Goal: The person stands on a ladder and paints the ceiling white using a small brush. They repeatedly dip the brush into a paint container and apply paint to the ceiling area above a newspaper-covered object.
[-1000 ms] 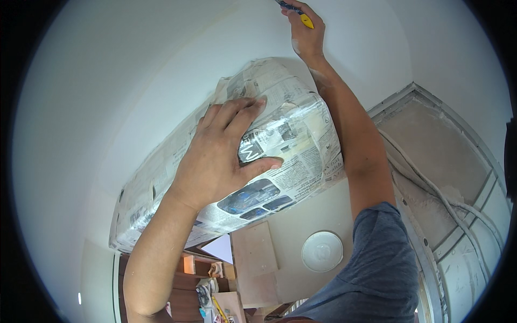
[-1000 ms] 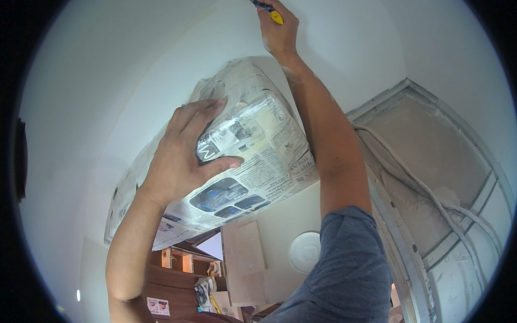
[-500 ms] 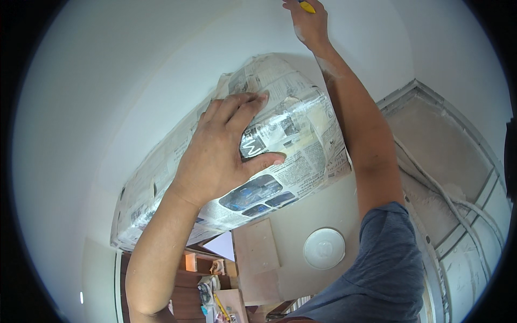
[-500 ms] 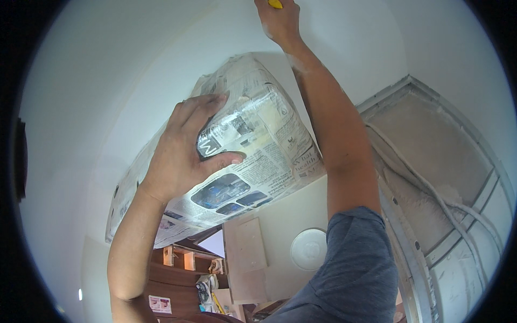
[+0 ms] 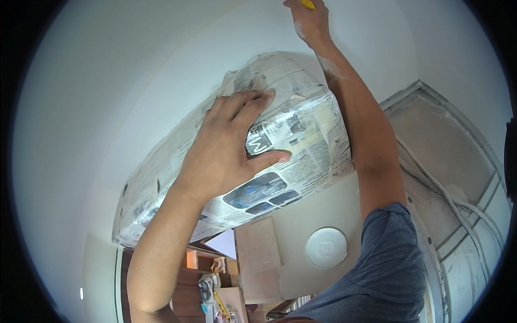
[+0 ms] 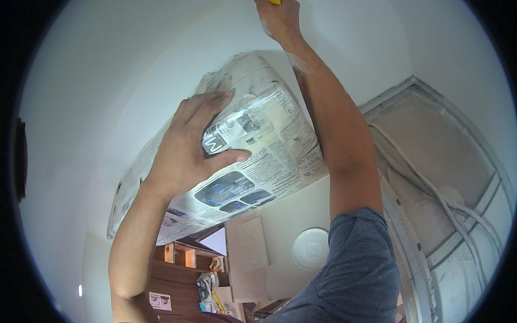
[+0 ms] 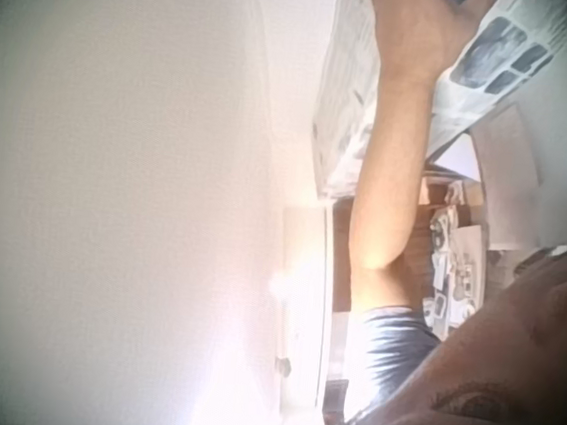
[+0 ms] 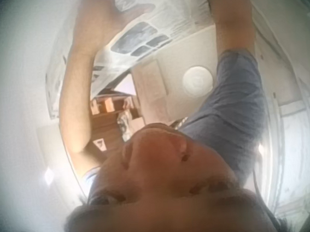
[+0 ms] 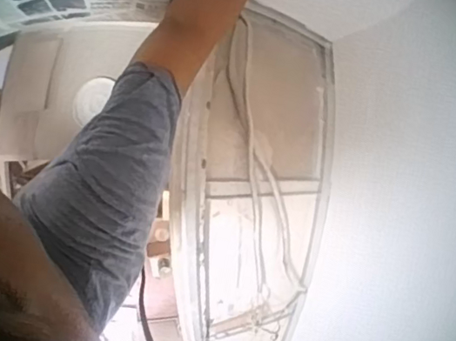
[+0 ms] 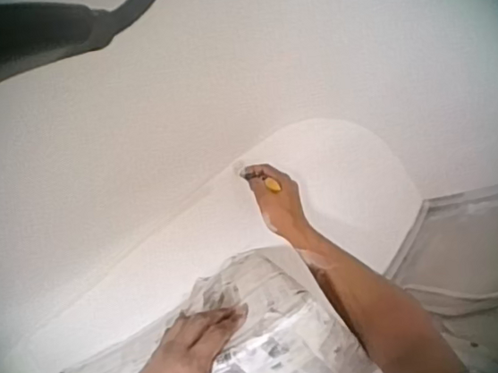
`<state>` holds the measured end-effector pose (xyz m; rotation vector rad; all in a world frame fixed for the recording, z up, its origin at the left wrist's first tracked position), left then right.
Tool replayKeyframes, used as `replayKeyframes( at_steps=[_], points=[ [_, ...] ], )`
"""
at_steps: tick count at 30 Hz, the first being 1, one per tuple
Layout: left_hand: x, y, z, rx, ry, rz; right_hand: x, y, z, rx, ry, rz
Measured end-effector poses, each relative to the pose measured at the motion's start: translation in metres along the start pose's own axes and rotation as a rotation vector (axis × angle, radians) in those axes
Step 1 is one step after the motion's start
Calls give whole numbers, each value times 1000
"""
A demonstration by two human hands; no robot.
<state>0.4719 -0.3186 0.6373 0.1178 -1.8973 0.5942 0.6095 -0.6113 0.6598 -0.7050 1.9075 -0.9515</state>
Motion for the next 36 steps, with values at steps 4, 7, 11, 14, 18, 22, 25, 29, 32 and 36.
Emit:
replayKeyframes(
  at_steps=[4, 7, 11, 14, 18, 22, 25, 29, 32, 36],
  points=[
    [0, 0, 0, 16, -8, -13, -3, 1, -2, 23, 12, 0],
    [0, 0, 0, 21, -3, -16, -5, 3, -3, 34, 26, 2],
    [0, 0, 0, -2, -12, 3, -8, 5, -3, 26, 16, 5],
    [0, 0, 0, 1, -8, 1, -10, 5, -1, 33, -5, 10],
    [0, 0, 0, 2, -1, -4, -10, 5, 0, 33, -16, 10],
    [-1, 0, -1, 25, 4, -26, -9, 6, 0, 39, -5, 21],
    [-1, 0, -1, 30, -2, -29, -9, 8, -1, 44, -27, 21],
    [-1, -1, -1, 33, -6, -27, -9, 9, 0, 11, -32, 12],
    [-1, -1, -1, 27, 0, -22, -10, 8, -1, 23, -17, 21],
    [-1, -1, -1, 25, 12, -26, -12, 8, -2, 45, -34, 28]
  ],
)
Point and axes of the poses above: each hand's wrist, its own y-axis away from the middle knuckle, its own x-axis out of the back of the hand, z = x × y, the point moved 4 cm from there along -y, towards the middle knuckle, and after that the axes turned 4 degrees about -z, right-handed, at the moved point
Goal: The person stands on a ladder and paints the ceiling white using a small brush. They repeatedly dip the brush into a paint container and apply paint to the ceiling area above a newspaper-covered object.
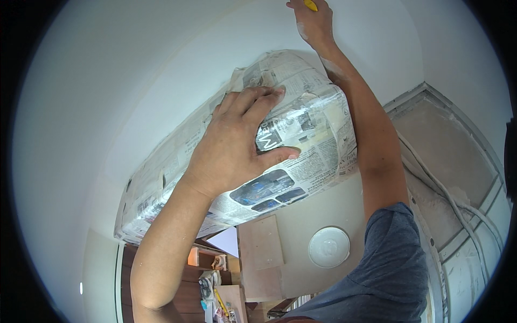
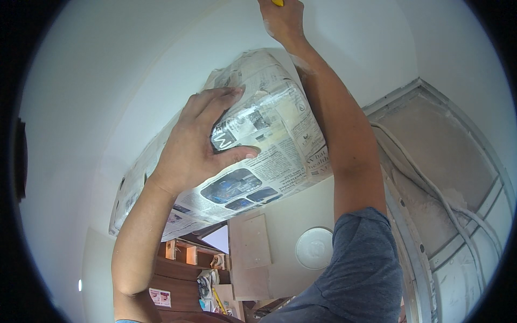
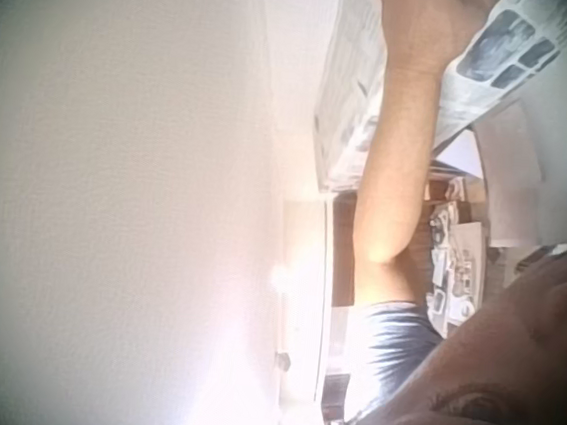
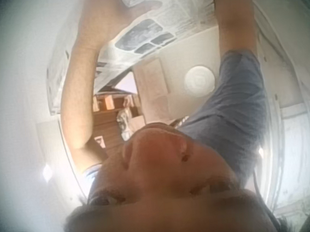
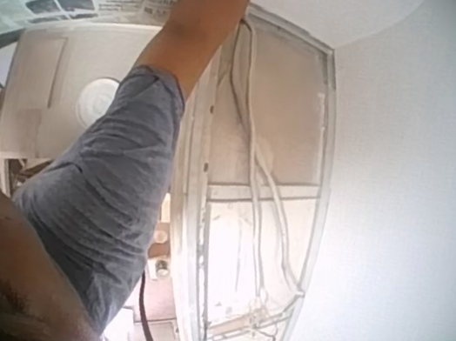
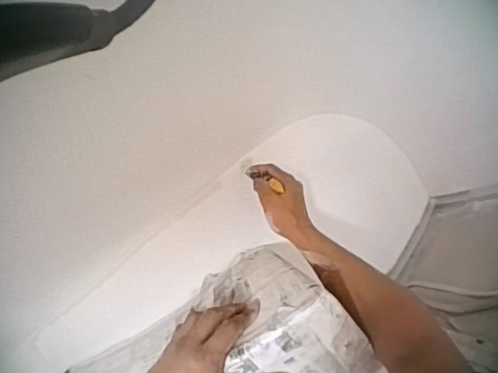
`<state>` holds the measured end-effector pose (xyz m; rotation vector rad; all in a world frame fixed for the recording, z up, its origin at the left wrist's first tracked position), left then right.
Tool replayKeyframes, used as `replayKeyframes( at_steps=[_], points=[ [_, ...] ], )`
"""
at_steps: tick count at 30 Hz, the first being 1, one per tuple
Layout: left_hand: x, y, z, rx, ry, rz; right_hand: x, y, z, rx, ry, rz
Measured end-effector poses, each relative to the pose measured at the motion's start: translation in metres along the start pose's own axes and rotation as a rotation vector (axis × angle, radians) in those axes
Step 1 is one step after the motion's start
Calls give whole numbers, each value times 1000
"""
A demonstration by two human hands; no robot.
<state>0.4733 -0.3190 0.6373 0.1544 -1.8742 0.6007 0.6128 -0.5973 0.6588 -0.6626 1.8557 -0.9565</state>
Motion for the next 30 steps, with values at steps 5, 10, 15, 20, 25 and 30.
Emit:
replayKeyframes(
  at_steps=[5, 10, 15, 20, 25, 30],
  points=[
    [-1, 0, 0, 2, -12, 8, 1, 1, 0, -22, 23, -19],
    [0, 0, 0, 3, -5, 5, 0, 2, 0, -14, 23, -19],
    [1, 0, 0, 0, 3, 1, -1, 2, -1, 7, 28, -17],
    [0, 0, 0, -12, -4, 11, -1, 3, -2, -9, 43, -30],
    [0, 1, 1, -41, -5, 45, -3, 3, -1, -13, 28, -32],
    [1, 1, 0, -46, -18, 50, -4, 5, -1, -21, 23, -24]
  ],
)
Point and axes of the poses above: each hand's wrist, its own y-axis away from the middle knuckle, its own x-axis out of the back of the hand, z = x × y, the point moved 4 cm from there along -y, towards the middle knuckle, and after that the axes turned 4 degrees about -z, right-handed, at the moved point
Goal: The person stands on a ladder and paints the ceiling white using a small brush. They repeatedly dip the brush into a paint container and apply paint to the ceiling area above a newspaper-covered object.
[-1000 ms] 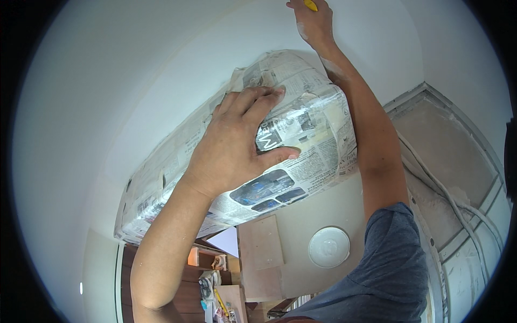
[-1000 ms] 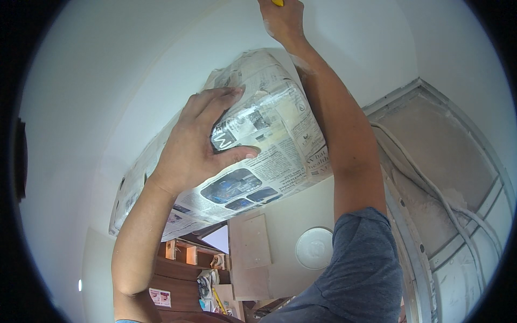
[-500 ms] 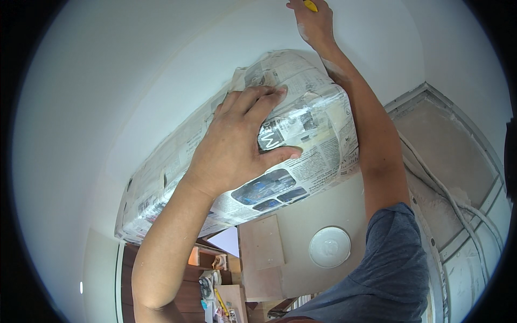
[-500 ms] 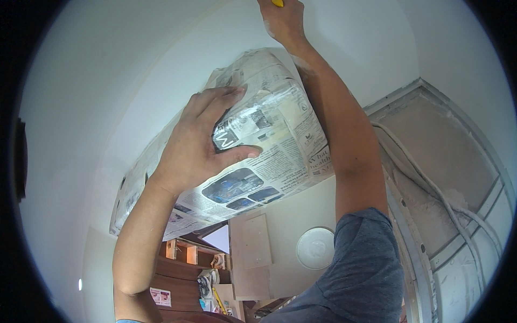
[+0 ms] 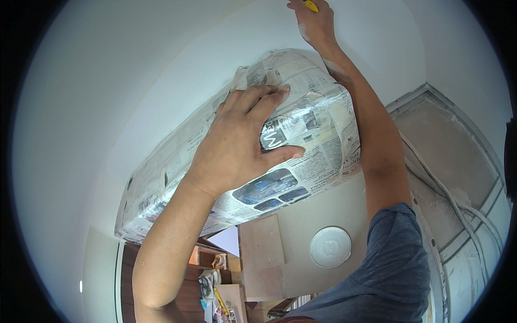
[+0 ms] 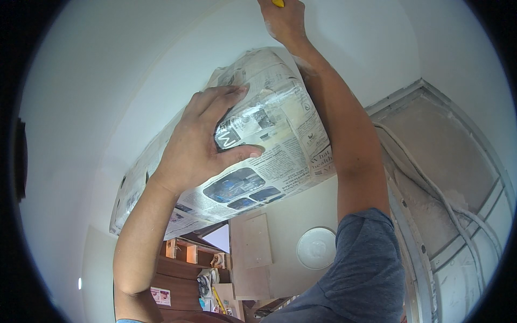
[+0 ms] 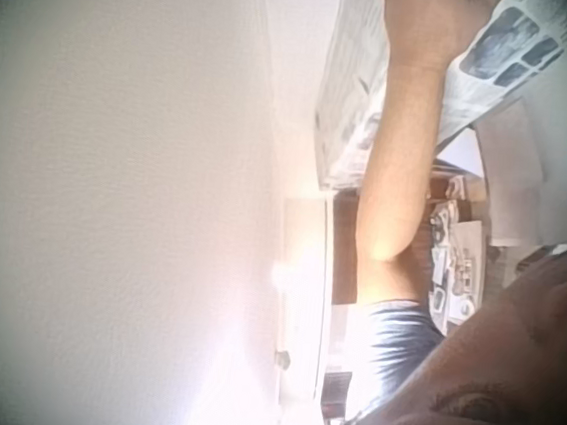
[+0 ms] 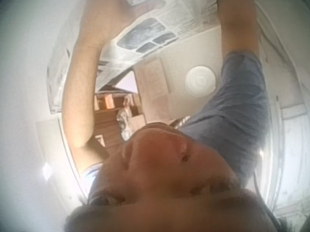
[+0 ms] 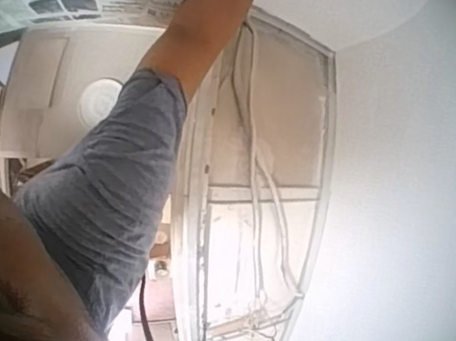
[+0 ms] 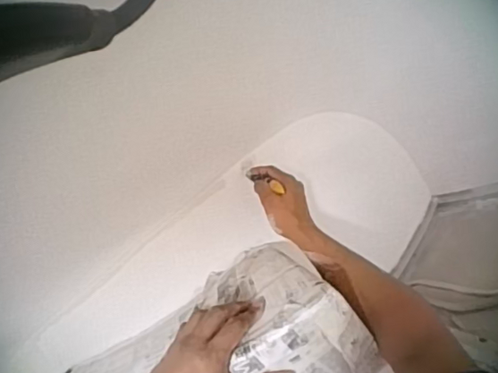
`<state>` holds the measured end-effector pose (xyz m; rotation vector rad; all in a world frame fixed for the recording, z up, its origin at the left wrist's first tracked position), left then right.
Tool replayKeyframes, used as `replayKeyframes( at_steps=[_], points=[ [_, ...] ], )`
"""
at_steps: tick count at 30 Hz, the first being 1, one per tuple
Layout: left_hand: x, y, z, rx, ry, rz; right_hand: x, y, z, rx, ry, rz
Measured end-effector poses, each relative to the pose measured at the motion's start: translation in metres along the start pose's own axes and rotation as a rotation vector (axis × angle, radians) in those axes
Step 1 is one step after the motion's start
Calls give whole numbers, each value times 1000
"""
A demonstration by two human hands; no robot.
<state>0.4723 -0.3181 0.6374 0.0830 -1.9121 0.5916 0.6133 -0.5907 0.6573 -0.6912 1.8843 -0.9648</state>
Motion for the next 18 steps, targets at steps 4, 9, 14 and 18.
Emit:
replayKeyframes(
  at_steps=[4, 9, 14, 18],
  points=[
    [0, 0, 0, 4, 0, -2, -1, 1, -1, -30, -11, -17],
    [0, 0, 1, 6, 0, -2, -1, 2, -1, -47, -3, -18],
    [0, 0, 1, 0, -8, 14, -3, 2, -1, -28, -15, -19],
    [1, 0, 1, -1, 10, 10, -2, 3, -1, -49, -7, -29]
  ],
)
Point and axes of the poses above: each hand's wrist, its own y-axis away from the middle knuckle, its own x-axis out of the back of the hand, z = x × y, the point moved 4 cm from there along -y, towards the middle knuckle, and after that the axes turned 4 degrees about -z, right-handed, at the moved point
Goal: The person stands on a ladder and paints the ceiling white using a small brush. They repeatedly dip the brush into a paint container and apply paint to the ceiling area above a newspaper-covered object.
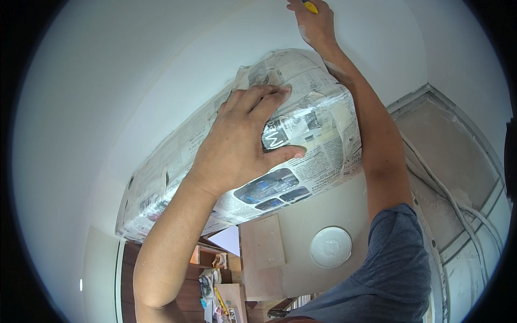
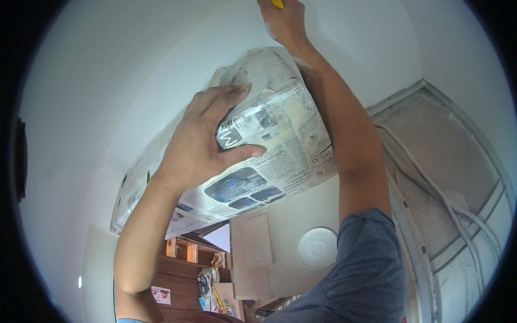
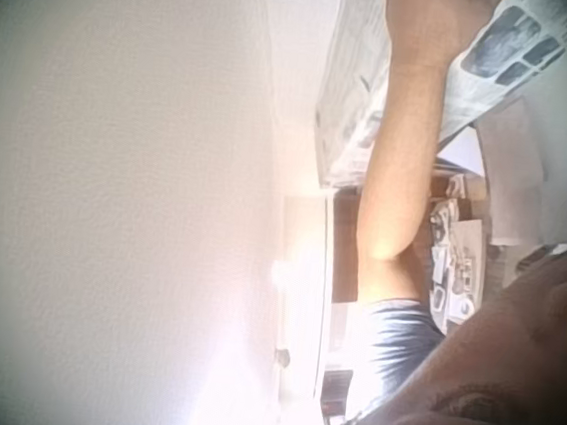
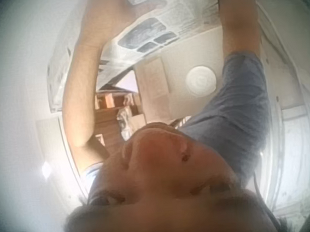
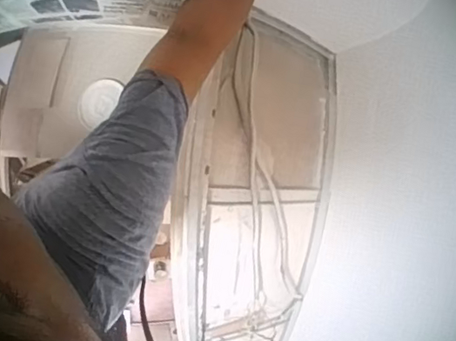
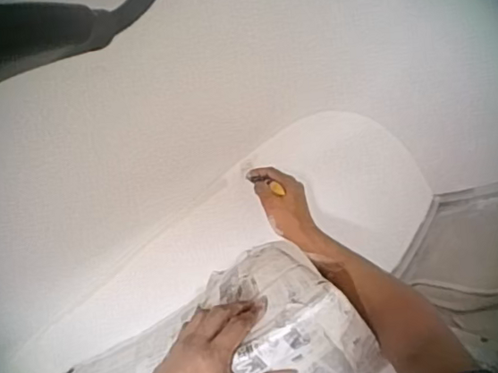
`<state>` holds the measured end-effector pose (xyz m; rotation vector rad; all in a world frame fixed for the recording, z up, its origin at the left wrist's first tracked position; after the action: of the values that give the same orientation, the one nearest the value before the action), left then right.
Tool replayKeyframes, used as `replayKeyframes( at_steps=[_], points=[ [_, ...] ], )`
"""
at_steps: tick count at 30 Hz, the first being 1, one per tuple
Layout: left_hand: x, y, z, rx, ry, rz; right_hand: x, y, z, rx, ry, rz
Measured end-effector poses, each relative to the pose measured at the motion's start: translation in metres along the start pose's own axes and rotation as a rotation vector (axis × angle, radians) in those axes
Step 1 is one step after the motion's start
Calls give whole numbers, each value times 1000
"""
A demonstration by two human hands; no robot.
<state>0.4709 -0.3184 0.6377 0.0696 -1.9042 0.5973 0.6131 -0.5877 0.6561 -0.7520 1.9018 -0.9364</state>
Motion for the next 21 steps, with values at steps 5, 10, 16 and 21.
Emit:
replayKeyframes(
  at_steps=[5, 10, 16, 21],
  points=[
    [0, 0, 0, -4, 4, 5, -2, -1, 1, 11, -4, 6],
    [0, 0, 0, -10, 6, 11, -3, -1, 1, 59, -4, 21],
    [1, -1, 1, -5, 12, 6, -4, -2, 3, 23, -26, 0],
    [0, 0, 0, -5, 2, 9, -5, -2, 3, 4, -29, -13]
  ],
)
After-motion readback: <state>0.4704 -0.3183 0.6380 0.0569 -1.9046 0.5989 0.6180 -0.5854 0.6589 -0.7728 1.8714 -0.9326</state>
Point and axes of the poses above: each hand's wrist, its own y-axis away from the middle knuckle, its own x-axis out of the back of the hand, z = x × y, the point moved 4 cm from there along -y, towards the middle knuckle, and after that the axes turned 4 degrees about -z, right-handed, at the moved point
